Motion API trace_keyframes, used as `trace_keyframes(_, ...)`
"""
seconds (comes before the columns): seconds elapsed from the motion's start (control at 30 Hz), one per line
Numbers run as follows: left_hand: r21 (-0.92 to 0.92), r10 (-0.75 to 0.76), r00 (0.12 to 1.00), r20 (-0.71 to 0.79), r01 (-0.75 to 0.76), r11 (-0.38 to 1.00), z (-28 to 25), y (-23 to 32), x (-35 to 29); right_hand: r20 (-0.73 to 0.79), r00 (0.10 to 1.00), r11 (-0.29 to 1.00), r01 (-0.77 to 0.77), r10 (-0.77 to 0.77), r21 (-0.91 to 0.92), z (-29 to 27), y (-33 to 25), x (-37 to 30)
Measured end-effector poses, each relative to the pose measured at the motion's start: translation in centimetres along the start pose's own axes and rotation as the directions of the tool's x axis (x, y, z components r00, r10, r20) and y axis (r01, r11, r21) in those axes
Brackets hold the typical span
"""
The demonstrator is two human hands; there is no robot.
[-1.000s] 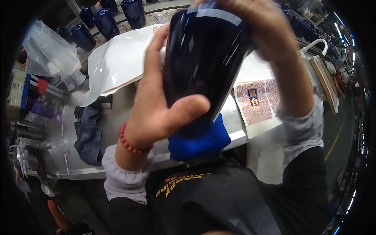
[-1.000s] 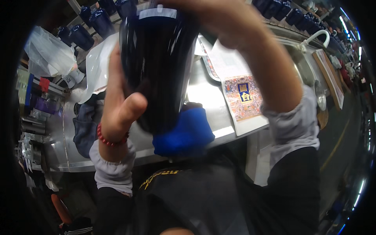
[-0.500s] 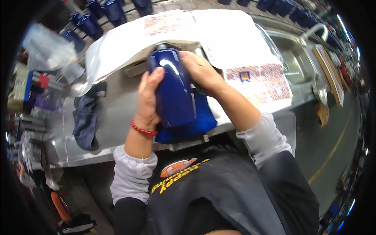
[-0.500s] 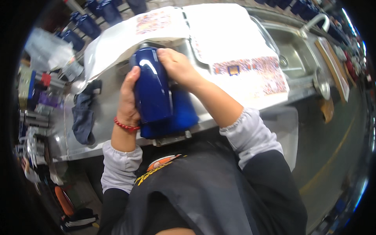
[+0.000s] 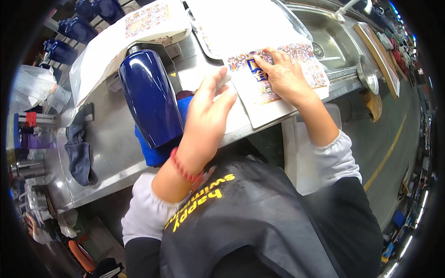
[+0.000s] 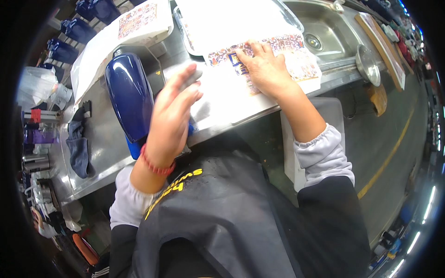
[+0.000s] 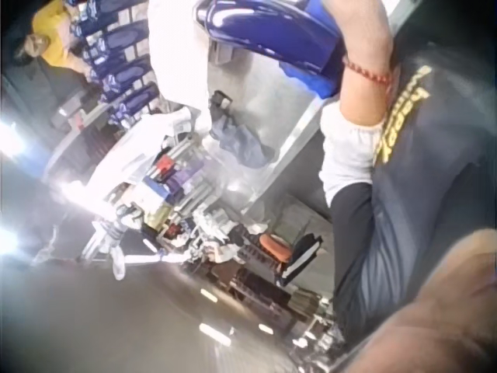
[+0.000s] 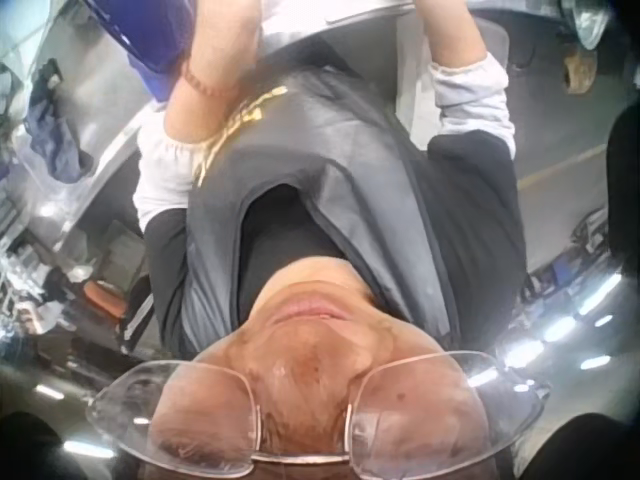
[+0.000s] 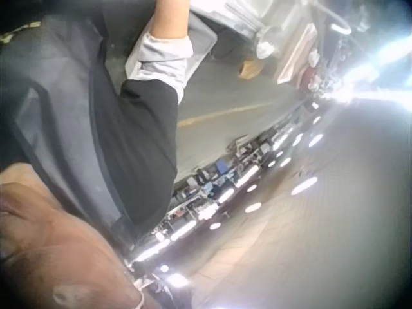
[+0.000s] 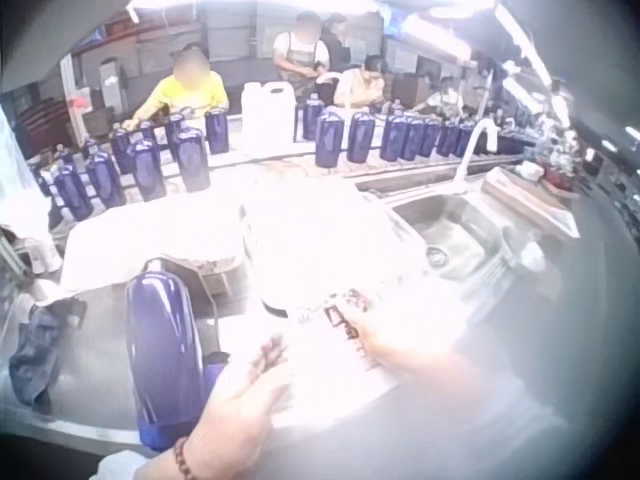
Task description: The person applies a decorative sticker to a blue bottle, smooths it with a green squeegee, and trims the excess edges. They rotate the bottle to align and press the sticker, then repeat the process with a second sticker on another bottle.
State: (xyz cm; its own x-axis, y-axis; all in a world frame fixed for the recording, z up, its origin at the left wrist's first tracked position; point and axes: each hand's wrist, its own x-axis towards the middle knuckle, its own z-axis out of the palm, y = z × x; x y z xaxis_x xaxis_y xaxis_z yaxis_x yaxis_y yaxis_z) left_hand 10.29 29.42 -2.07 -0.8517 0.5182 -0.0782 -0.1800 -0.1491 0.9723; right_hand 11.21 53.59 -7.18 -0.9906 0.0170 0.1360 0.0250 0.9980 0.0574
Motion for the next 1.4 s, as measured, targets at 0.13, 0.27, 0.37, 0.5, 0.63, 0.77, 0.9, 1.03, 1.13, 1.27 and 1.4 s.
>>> trace_keyframes(0.13, -0.235, -0.208, 0.944, -0.258, 0.147, 0.961, 2.6, -3.1, 4.8, 0.024, 0.999, 0.999, 0.048, -0.048, -0.01, 0.6, 0.0, 0.2)
trace_keyframes(0.27, -0.134, -0.293, 0.909, -0.296, 0.264, 0.955, 1.3, -4.1, 7.7, 0.038, 0.99, 0.988, 0.134, -0.138, 0.08, 0.6, 0.6, 0.9)
trace_keyframes(0.37, 0.006, -0.321, 0.895, -0.31, 0.339, 0.941, 0.7, -4.3, 8.8, -0.013, 0.971, 0.967, 0.24, -0.24, 0.09, 0.6, 1.1, 1.6)
trace_keyframes(0.5, 0.558, -0.16, 0.92, -0.358, 0.348, 0.753, 0.9, -4.4, 10.0, -0.096, 0.935, 0.93, 0.352, -0.343, 0.107, 0.2, 2.2, 2.5)
trace_keyframes(0.63, 0.913, 0.064, 0.937, -0.343, 0.316, 0.258, 1.8, -4.4, 10.1, -0.21, 0.93, 0.923, 0.34, -0.302, 0.179, -0.3, 2.8, 4.0)
trace_keyframes(0.77, 0.94, 0.099, 0.949, -0.299, 0.276, 0.202, 2.2, -3.6, 10.1, -0.222, 0.922, 0.922, 0.354, -0.317, 0.158, -0.1, 2.4, 6.0)
trace_keyframes(0.9, 0.951, 0.084, 0.954, -0.289, 0.275, 0.141, 2.8, -3.6, 10.0, -0.164, 0.926, 0.902, 0.371, -0.341, 0.222, 0.2, 1.8, 7.3)
trace_keyframes(1.03, 0.963, 0.118, 0.957, -0.266, 0.257, 0.087, 2.6, -3.9, 10.3, -0.143, 0.915, 0.874, 0.403, -0.378, 0.27, 0.2, 1.6, 8.1)
trace_keyframes(1.13, 0.98, 0.181, 0.964, -0.195, 0.183, 0.081, 2.0, -4.1, 9.9, -0.092, 0.921, 0.864, 0.388, -0.379, 0.322, 0.3, 1.6, 8.4)
trace_keyframes(1.27, 0.989, 0.296, 0.947, -0.128, 0.099, 0.113, 2.1, -4.1, 9.1, -0.076, 0.901, 0.814, 0.42, -0.427, 0.401, 0.5, 2.0, 8.9)
trace_keyframes(1.4, 0.992, 0.419, 0.907, -0.034, -0.02, 0.124, 2.8, -3.4, 7.7, -0.04, 0.878, 0.755, 0.431, -0.476, 0.494, 0.4, 3.1, 9.7)
